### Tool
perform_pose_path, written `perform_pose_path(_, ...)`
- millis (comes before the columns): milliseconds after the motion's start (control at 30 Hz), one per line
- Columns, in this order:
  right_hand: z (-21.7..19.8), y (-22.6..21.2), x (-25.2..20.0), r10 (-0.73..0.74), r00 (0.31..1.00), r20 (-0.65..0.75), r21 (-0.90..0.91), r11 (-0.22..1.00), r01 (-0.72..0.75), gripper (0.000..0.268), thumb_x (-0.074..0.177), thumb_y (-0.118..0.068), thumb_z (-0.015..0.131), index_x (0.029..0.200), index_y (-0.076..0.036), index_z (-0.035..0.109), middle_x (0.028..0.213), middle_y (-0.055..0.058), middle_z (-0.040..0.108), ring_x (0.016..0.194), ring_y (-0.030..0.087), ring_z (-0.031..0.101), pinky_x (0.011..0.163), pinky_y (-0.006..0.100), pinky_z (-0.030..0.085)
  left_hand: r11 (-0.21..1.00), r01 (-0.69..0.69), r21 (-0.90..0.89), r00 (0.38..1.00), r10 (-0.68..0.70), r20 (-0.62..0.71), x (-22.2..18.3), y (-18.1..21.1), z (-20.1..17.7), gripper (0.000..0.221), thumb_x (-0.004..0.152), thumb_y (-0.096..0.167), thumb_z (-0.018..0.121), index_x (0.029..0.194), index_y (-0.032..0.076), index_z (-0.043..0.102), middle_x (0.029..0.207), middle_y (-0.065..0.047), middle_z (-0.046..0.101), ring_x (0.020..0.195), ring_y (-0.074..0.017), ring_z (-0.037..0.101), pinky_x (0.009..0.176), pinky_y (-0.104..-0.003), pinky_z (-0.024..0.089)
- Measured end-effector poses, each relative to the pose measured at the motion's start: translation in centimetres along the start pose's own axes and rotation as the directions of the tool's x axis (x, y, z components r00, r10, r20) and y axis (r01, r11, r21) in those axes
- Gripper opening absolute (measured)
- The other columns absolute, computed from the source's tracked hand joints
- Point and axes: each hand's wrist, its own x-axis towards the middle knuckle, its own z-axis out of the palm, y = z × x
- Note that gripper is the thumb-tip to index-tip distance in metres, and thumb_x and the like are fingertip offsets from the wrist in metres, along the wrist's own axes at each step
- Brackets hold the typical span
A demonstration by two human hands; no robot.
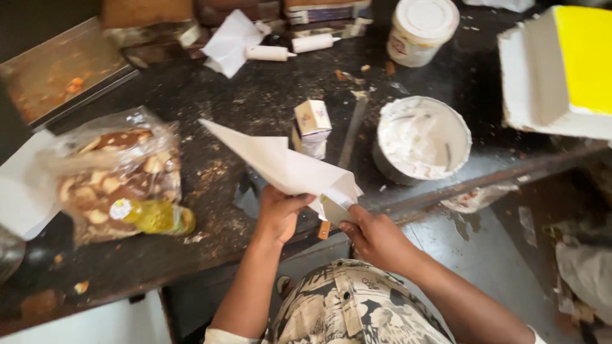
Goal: The person pours yellow glaze from a bucket onto a cake and spreads it with a spatula, then fills a piping bag with white frosting using a spatula.
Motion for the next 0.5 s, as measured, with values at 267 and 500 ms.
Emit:
perform_pose_path(267,-8.4,1.9,-4.9,-0.042,0.998,0.045,-0.129,0.990,0.048,0.019,0.094,-0.023,0.065,0.102,-0.006,0.063,0.070,0.015,0.070,0.058,0.030,0.072,0.054,0.042,0.056,0.927,-0.357,-0.113,0.901,0.310,-0.304,3.4,9.3,-5.0,0.051,0.083,-0.008,0.069,0.132,0.001,0.059,0.121,-0.011,0.069,0.104,-0.0241,0.070,0.084,-0.036,0.059)
perform_pose_path(500,-14.5,10.2,-5.7,0.408,0.795,-0.448,-0.546,0.580,-0.605,0.020,0.097,-0.025,0.057,0.108,-0.013,0.069,0.078,0.018,0.072,0.073,0.040,0.070,0.067,0.053,0.056,0.886,-0.361,-0.292,0.931,0.324,-0.168,0.8,8.7,-3.6,0.054,0.087,-0.004,0.073,0.138,0.007,0.057,0.127,-0.009,0.067,0.119,-0.0268,0.065,0.106,-0.048,0.055)
